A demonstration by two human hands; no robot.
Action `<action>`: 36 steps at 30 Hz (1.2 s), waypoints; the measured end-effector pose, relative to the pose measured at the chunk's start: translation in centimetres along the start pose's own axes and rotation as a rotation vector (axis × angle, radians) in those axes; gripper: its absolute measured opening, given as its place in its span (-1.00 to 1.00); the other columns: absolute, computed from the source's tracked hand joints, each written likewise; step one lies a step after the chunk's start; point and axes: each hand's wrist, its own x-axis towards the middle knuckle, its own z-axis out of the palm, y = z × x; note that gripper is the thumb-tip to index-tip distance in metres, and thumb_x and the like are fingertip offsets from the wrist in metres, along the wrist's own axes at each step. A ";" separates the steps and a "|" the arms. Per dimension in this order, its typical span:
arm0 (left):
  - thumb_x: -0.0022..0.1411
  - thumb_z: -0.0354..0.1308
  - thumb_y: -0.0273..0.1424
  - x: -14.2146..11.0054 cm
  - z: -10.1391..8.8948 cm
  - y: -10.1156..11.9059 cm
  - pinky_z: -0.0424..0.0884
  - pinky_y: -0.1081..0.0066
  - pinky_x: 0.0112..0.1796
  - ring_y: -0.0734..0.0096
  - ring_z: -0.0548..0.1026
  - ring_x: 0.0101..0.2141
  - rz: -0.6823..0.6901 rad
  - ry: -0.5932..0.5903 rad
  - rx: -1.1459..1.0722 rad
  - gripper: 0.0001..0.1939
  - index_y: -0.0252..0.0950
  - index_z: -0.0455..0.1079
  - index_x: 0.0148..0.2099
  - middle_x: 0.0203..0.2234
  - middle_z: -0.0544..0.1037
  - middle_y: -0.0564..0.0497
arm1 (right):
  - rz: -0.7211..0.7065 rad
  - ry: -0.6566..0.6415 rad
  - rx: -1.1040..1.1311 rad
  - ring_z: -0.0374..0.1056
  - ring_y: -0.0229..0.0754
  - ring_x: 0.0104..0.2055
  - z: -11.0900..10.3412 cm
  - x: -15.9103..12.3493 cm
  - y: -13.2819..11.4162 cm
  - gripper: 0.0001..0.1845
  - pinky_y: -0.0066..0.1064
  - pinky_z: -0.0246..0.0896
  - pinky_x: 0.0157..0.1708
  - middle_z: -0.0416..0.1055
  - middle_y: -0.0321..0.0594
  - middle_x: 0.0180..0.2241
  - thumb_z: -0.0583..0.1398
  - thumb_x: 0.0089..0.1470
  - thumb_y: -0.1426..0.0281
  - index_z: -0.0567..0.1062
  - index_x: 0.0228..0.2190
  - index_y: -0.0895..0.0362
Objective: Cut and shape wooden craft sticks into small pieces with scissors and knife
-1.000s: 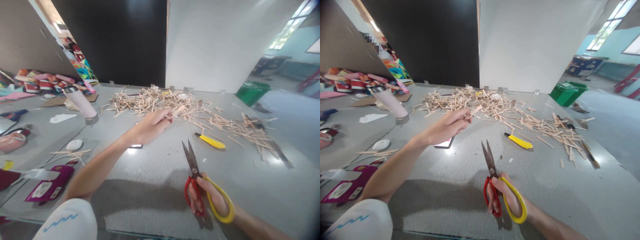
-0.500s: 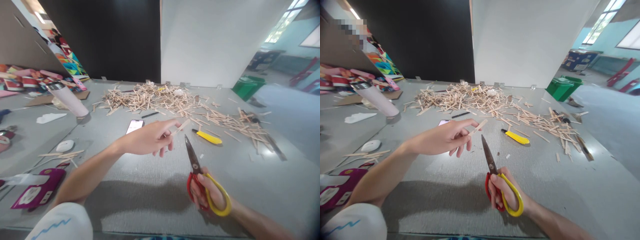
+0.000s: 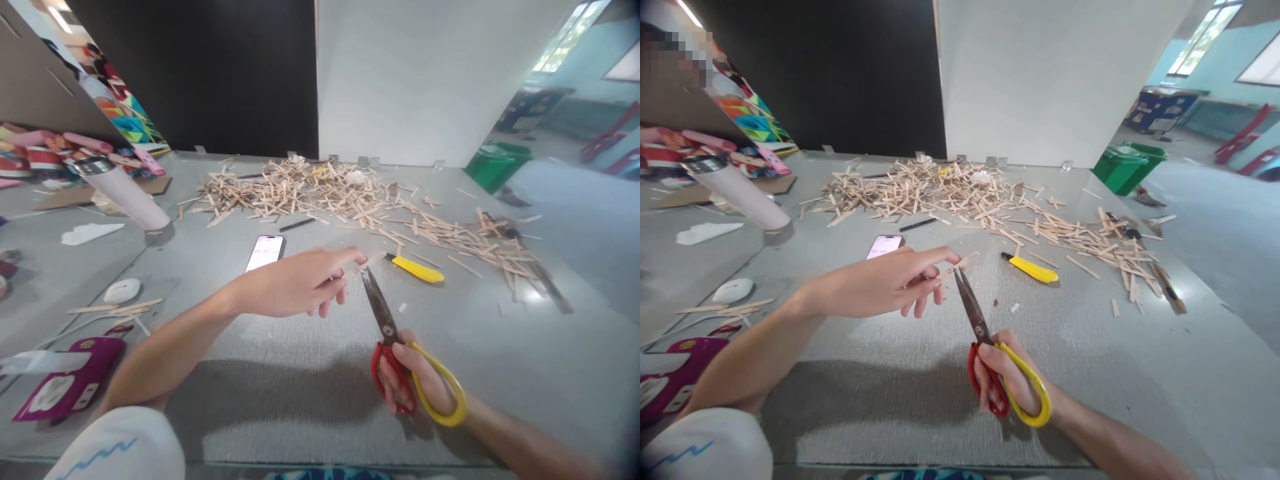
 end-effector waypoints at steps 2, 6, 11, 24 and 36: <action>0.63 -0.07 -0.35 0.0 0.0 0.0 0.48 0.55 -0.49 0.45 0.62 -0.49 -0.002 0.004 -0.004 -0.62 -0.18 0.23 0.39 -0.25 0.69 -0.05 | 0.001 0.004 -0.016 0.21 -0.32 -0.79 -0.1 0.2 0.0 -0.21 -0.58 -0.08 -0.80 0.21 -0.34 -0.82 0.20 0.17 -0.32 0.34 -0.67 0.10; 0.62 -0.07 -0.36 0.0 0.1 0.0 0.49 0.55 -0.49 0.43 0.63 -0.48 -0.010 0.002 -0.017 -0.61 -0.20 0.22 0.40 -0.25 0.69 -0.05 | -0.021 -0.015 -0.015 0.17 -0.32 -0.81 -0.4 0.5 0.5 -0.21 -0.56 -0.05 -0.81 0.18 -0.35 -0.84 0.16 0.23 -0.28 0.33 -0.70 0.09; 0.60 -0.05 -0.37 -0.2 -0.1 0.1 0.47 0.55 -0.50 0.44 0.62 -0.48 -0.002 0.007 -0.011 -0.61 -0.20 0.24 0.39 -0.25 0.69 -0.05 | -0.024 -0.012 0.009 0.13 -0.32 -0.81 -0.6 0.4 1.1 -0.23 -0.55 -0.03 -0.81 0.18 -0.36 -0.84 0.14 0.25 -0.28 0.34 -0.67 0.07; 0.61 -0.08 -0.40 -0.6 -0.2 0.4 0.49 0.54 -0.48 0.42 0.65 -0.47 0.044 -0.019 -0.060 -0.60 -0.28 0.21 0.39 -0.25 0.70 -0.09 | -0.033 -0.274 0.279 -0.08 -0.37 -0.87 -0.7 1.1 1.2 -0.16 -0.50 0.11 -0.84 0.04 -0.46 -0.84 0.05 0.25 -0.35 0.26 -0.72 0.04; 0.59 0.07 -0.32 0.4 -0.1 -0.2 0.53 0.46 -0.48 0.38 0.64 -0.52 0.000 -0.034 -0.207 -0.60 -0.26 0.20 0.37 -0.27 0.71 -0.08 | -0.033 -0.256 0.287 -0.10 -0.37 -0.88 -0.2 1.6 0.2 -0.14 -0.52 0.08 -0.85 -0.03 -0.47 -0.87 0.10 0.19 -0.39 0.24 -0.75 0.04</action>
